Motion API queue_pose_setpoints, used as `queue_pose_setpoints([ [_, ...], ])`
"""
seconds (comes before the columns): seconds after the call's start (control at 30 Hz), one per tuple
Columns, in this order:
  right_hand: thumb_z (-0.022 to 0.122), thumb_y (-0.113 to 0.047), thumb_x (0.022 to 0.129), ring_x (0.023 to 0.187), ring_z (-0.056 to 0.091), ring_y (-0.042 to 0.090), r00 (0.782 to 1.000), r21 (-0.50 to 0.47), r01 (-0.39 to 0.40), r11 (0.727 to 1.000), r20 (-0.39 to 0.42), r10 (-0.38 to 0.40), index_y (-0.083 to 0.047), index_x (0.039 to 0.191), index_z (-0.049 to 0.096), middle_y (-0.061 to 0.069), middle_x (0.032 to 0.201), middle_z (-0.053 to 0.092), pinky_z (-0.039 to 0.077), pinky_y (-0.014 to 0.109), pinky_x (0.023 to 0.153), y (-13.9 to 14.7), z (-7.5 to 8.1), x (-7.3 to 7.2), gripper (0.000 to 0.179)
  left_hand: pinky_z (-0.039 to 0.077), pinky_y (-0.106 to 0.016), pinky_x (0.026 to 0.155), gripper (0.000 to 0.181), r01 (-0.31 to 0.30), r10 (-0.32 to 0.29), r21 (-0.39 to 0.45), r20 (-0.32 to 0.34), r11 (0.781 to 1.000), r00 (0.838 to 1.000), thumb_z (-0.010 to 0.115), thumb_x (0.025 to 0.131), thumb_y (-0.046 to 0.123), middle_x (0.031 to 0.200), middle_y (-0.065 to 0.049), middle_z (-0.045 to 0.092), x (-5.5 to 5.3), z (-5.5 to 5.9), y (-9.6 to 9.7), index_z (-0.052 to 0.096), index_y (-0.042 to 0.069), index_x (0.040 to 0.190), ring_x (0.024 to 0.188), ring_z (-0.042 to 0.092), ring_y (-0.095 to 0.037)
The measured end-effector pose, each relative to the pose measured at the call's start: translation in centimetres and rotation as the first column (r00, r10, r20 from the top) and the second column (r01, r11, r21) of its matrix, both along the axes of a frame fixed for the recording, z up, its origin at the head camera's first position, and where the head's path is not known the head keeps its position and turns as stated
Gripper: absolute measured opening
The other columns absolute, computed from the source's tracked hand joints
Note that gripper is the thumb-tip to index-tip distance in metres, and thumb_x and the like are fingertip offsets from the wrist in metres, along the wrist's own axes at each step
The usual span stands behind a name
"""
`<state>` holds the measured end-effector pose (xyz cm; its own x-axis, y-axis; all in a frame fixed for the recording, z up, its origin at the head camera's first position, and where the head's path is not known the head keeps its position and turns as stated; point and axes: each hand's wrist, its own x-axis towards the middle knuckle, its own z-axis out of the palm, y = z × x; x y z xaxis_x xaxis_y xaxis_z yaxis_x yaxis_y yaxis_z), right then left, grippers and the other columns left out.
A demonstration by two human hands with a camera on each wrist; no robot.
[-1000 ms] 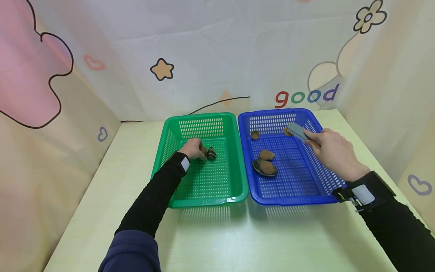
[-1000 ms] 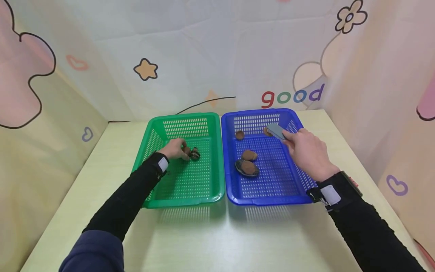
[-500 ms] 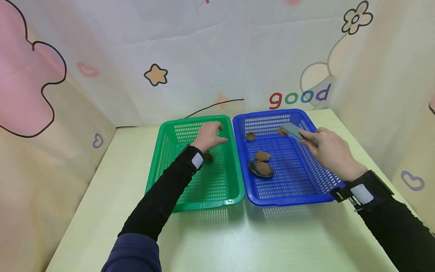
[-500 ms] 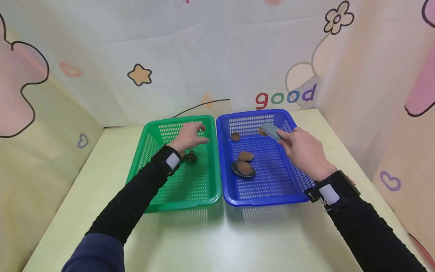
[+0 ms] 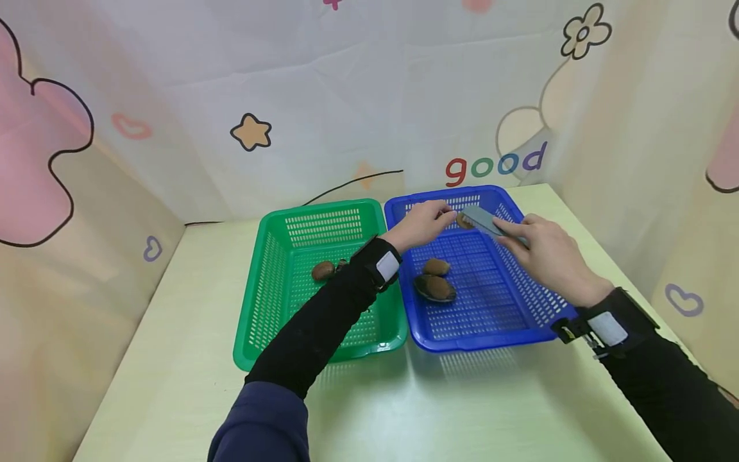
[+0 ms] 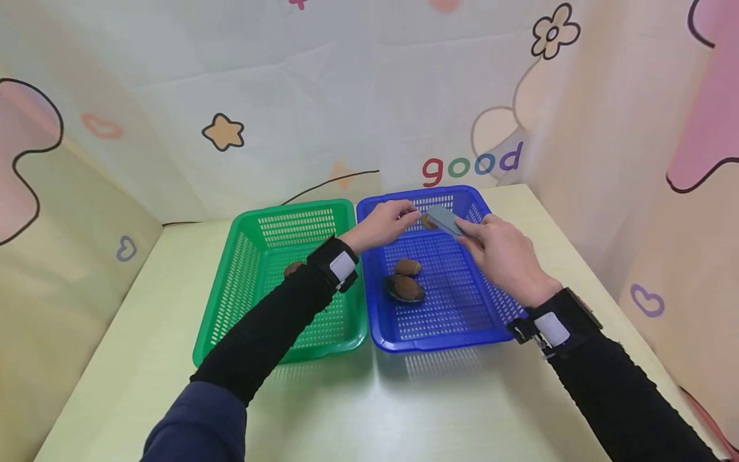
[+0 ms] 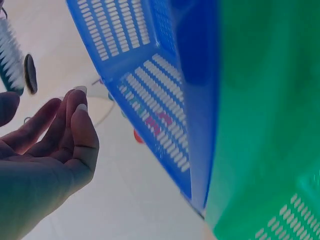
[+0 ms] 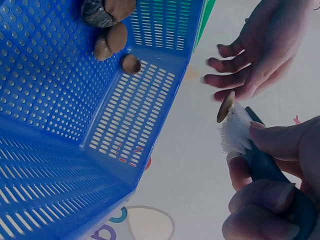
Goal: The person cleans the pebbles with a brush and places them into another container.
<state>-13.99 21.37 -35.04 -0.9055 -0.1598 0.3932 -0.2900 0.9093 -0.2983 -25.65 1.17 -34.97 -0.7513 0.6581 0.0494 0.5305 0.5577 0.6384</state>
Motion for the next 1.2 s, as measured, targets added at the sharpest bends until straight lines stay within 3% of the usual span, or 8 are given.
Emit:
queue_pose_setpoints([
  [0.17, 0.067, -0.013, 0.091, 0.064, 0.041, 0.018, 1.0, -0.003, -0.012, 1.0, -0.002, 0.012, -0.005, 0.129, 0.061, 0.009, 0.072, 0.048, 0.031, 0.023, 0.048, 0.3, -0.1, 0.3, 0.039, 0.037, -0.018, 0.06, 0.026, -0.007, 0.001, 0.09, 0.076, 0.996, 0.997, 0.046, 0.103, 0.023, 0.084, -0.005, 0.056, -0.6, -0.9, 1.3, 0.065, 0.005, 0.104, 0.069, 0.05, -0.013],
  [0.37, 0.066, -0.014, 0.091, 0.062, 0.038, 0.018, 1.0, -0.01, -0.001, 1.0, -0.004, 0.001, -0.006, 0.128, 0.061, 0.008, 0.07, 0.046, 0.029, 0.023, 0.047, 0.7, -0.1, 0.7, 0.039, 0.045, -0.018, 0.064, 0.024, -0.086, 0.006, 0.213, 0.351, 0.973, 0.936, 0.053, 0.1, 0.018, 0.1, -0.012, 0.065, -1.3, -1.0, 1.7, 0.067, -0.002, 0.102, 0.089, 0.064, -0.026],
  [0.5, 0.066, -0.015, 0.091, 0.062, 0.039, 0.018, 1.0, -0.012, 0.007, 1.0, -0.013, -0.007, -0.005, 0.128, 0.062, 0.008, 0.07, 0.047, 0.029, 0.023, 0.048, 1.1, -0.2, 0.8, 0.038, 0.045, -0.019, 0.066, 0.023, -0.08, 0.041, 0.141, 0.26, 0.987, 0.965, 0.054, 0.098, 0.014, 0.099, -0.012, 0.067, -1.1, -1.0, 2.0, 0.069, -0.003, 0.094, 0.078, 0.06, -0.017],
  [0.63, 0.066, -0.015, 0.091, 0.061, 0.04, 0.018, 0.999, -0.026, 0.01, 1.0, -0.034, -0.011, -0.005, 0.128, 0.062, 0.009, 0.071, 0.049, 0.03, 0.023, 0.047, 1.4, -0.3, 0.9, 0.038, 0.051, -0.027, 0.077, 0.024, -0.045, 0.028, 0.075, 0.219, 0.996, 0.975, 0.052, 0.099, 0.015, 0.109, -0.015, 0.068, -0.9, -0.8, 2.8, 0.069, 0.0, 0.108, 0.087, 0.064, -0.024],
  [0.77, 0.067, -0.015, 0.091, 0.06, 0.039, 0.017, 0.998, -0.041, 0.008, 0.999, -0.055, -0.011, -0.004, 0.127, 0.062, 0.009, 0.07, 0.049, 0.029, 0.023, 0.047, 1.5, -0.3, 1.0, 0.037, 0.051, -0.026, 0.081, 0.024, 0.046, -0.025, -0.155, 0.137, 0.987, 0.99, 0.055, 0.098, 0.017, 0.108, -0.01, 0.067, -1.1, -1.1, 3.5, 0.067, 0.002, 0.113, 0.09, 0.062, -0.019],
  [0.83, 0.067, -0.014, 0.091, 0.06, 0.038, 0.017, 0.998, -0.045, 0.01, 0.999, -0.055, -0.013, -0.004, 0.126, 0.063, 0.008, 0.069, 0.049, 0.029, 0.023, 0.047, 1.6, -0.2, 1.2, 0.037, 0.047, -0.02, 0.071, 0.014, 0.111, -0.079, -0.317, 0.112, 0.942, 0.991, 0.058, 0.096, 0.014, 0.092, -0.004, 0.064, -0.8, -1.2, 3.7, 0.067, 0.004, 0.099, 0.077, 0.055, -0.012],
  [0.97, 0.066, -0.015, 0.091, 0.062, 0.04, 0.018, 0.999, -0.053, 0.017, 0.998, -0.041, -0.02, -0.004, 0.127, 0.062, 0.01, 0.072, 0.05, 0.03, 0.023, 0.048, 1.6, -0.1, 1.4, 0.037, 0.031, -0.021, 0.058, 0.022, 0.22, -0.201, -0.606, 0.1, 0.764, 0.974, 0.066, 0.087, 0.012, 0.073, 0.005, 0.041, 0.5, -1.3, 3.8, 0.048, 0.016, 0.074, 0.065, 0.036, -0.009],
  [1.2, 0.065, -0.017, 0.093, 0.063, 0.039, 0.018, 0.999, -0.072, 0.037, 0.997, -0.003, -0.038, -0.007, 0.13, 0.06, 0.008, 0.071, 0.048, 0.029, 0.024, 0.049, 1.7, -0.2, 2.0, 0.039, 0.048, -0.026, 0.082, 0.043, 0.205, -0.272, -0.824, 0.064, 0.529, 0.96, 0.073, 0.082, 0.021, 0.121, 0.003, 0.057, 3.2, -1.6, 4.1, 0.053, 0.019, 0.12, 0.104, 0.053, -0.014],
])
